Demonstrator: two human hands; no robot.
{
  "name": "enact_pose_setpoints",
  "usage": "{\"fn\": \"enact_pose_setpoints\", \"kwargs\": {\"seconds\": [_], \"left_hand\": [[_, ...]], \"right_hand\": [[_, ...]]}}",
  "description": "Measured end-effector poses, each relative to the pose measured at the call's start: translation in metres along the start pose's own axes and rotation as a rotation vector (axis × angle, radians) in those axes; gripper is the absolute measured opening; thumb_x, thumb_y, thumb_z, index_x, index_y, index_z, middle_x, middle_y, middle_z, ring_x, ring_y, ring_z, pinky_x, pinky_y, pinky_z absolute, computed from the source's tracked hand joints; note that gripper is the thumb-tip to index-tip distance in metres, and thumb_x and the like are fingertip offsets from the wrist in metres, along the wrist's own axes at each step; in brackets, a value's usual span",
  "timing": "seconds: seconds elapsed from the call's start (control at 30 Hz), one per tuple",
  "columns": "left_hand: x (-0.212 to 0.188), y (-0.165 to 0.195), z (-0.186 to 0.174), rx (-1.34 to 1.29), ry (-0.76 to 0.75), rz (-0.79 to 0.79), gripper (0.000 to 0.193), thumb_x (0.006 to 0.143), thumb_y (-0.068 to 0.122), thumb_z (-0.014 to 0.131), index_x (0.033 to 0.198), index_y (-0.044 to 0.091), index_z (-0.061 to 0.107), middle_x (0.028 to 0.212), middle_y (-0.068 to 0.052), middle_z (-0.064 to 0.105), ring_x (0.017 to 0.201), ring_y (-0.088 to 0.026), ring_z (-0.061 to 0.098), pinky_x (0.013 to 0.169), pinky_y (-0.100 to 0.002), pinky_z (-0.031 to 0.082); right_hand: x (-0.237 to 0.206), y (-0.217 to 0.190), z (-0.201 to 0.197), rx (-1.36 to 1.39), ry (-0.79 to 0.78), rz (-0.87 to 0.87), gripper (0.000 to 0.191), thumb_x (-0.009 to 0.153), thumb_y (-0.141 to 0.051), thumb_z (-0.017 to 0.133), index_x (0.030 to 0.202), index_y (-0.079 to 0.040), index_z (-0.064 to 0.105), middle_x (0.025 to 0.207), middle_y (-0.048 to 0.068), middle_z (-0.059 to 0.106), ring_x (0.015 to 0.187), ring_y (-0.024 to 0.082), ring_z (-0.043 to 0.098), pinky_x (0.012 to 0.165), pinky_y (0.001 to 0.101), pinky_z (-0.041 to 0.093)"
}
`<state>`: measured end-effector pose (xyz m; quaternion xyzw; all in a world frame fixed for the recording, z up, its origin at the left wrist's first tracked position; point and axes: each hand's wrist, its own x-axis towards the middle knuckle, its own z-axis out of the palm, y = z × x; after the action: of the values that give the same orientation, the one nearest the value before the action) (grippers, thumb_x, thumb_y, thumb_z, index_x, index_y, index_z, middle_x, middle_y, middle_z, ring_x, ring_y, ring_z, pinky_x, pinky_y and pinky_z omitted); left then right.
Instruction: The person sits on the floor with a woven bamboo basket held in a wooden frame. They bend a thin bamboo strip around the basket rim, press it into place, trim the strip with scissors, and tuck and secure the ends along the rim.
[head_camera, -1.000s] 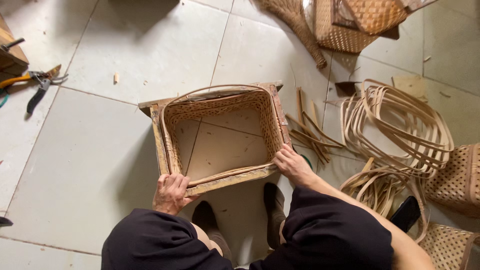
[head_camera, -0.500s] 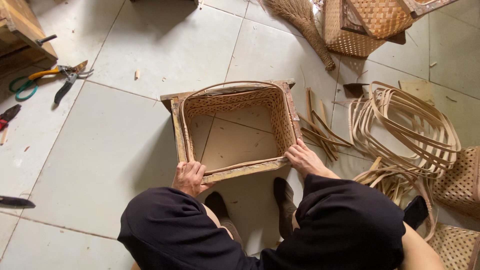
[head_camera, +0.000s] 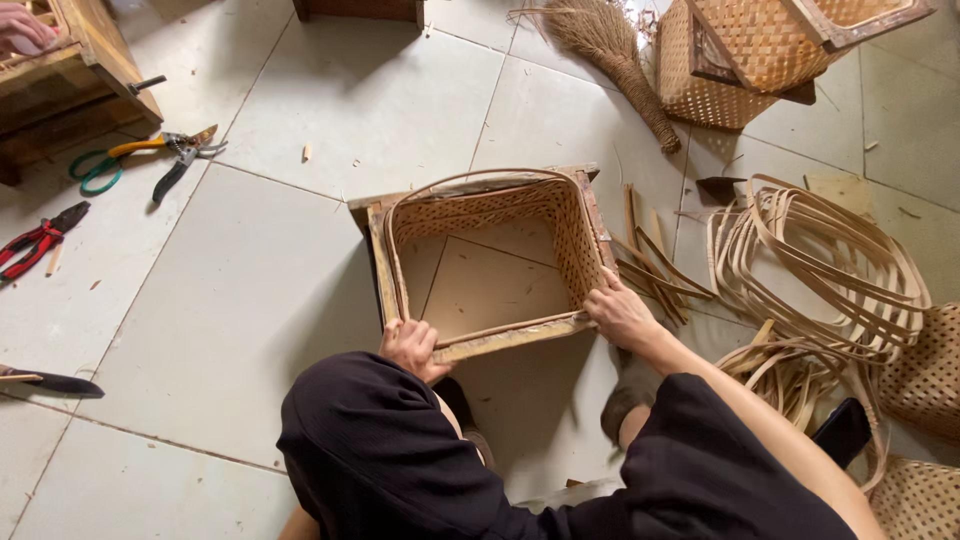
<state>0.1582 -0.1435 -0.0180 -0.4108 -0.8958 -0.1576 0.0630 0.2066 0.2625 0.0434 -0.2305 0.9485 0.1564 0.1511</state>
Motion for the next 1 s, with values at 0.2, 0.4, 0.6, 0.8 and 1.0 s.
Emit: {"fn": "enact_pose_setpoints", "kwargs": {"seconds": [0.2,0.4,0.6,0.8,1.0], "left_hand": [[-0.028,0.010,0.014,-0.064,0.172,0.057,0.062,0.059,0.062,0.082,0.089,0.011,0.064,0.088,-0.005,0.058,0.090,-0.024,0.058,0.087,-0.047,0.038],[-0.031,0.014,0.018,-0.055,0.216,0.011,0.057,0.068,0.061,0.079,0.087,0.010,0.064,0.089,-0.004,0.058,0.092,-0.024,0.057,0.084,-0.044,0.039],[-0.037,0.018,0.017,-0.040,0.209,-0.017,0.055,0.074,0.062,0.079,0.085,0.010,0.063,0.082,-0.005,0.057,0.086,-0.024,0.057,0.082,-0.042,0.039],[-0.039,0.018,0.019,-0.078,0.171,-0.045,0.054,0.070,0.060,0.079,0.088,0.011,0.065,0.084,-0.003,0.059,0.088,-0.022,0.058,0.084,-0.042,0.041],[-0.037,0.020,0.007,-0.114,0.093,-0.053,0.055,0.064,0.056,0.081,0.090,0.011,0.064,0.090,-0.003,0.060,0.094,-0.023,0.058,0.087,-0.043,0.040]], "right_hand": [[0.008,-0.016,-0.024,-0.171,-0.291,-0.213,0.041,0.082,-0.046,0.070,0.069,-0.007,0.073,0.069,0.004,0.066,0.101,0.029,0.060,0.129,0.0538,0.002],[0.003,-0.007,-0.069,-0.113,-0.210,-0.328,0.059,0.087,-0.058,0.065,0.095,0.000,0.072,0.094,0.014,0.070,0.116,0.033,0.057,0.122,0.0556,0.007],[0.013,0.055,-0.105,-0.156,-0.206,-0.447,0.056,0.092,-0.036,0.062,0.133,0.002,0.056,0.137,0.020,0.057,0.127,0.031,0.055,0.115,0.0478,0.036],[0.194,0.058,-0.087,0.059,0.445,-0.217,0.050,0.089,-0.010,0.064,0.138,0.001,0.056,0.135,0.018,0.060,0.112,0.028,0.063,0.097,0.0359,0.054],[0.256,0.003,-0.037,0.568,0.781,0.114,0.023,0.091,-0.013,0.076,0.114,-0.014,0.075,0.109,0.002,0.071,0.100,0.020,0.065,0.086,0.0308,0.059]]}}
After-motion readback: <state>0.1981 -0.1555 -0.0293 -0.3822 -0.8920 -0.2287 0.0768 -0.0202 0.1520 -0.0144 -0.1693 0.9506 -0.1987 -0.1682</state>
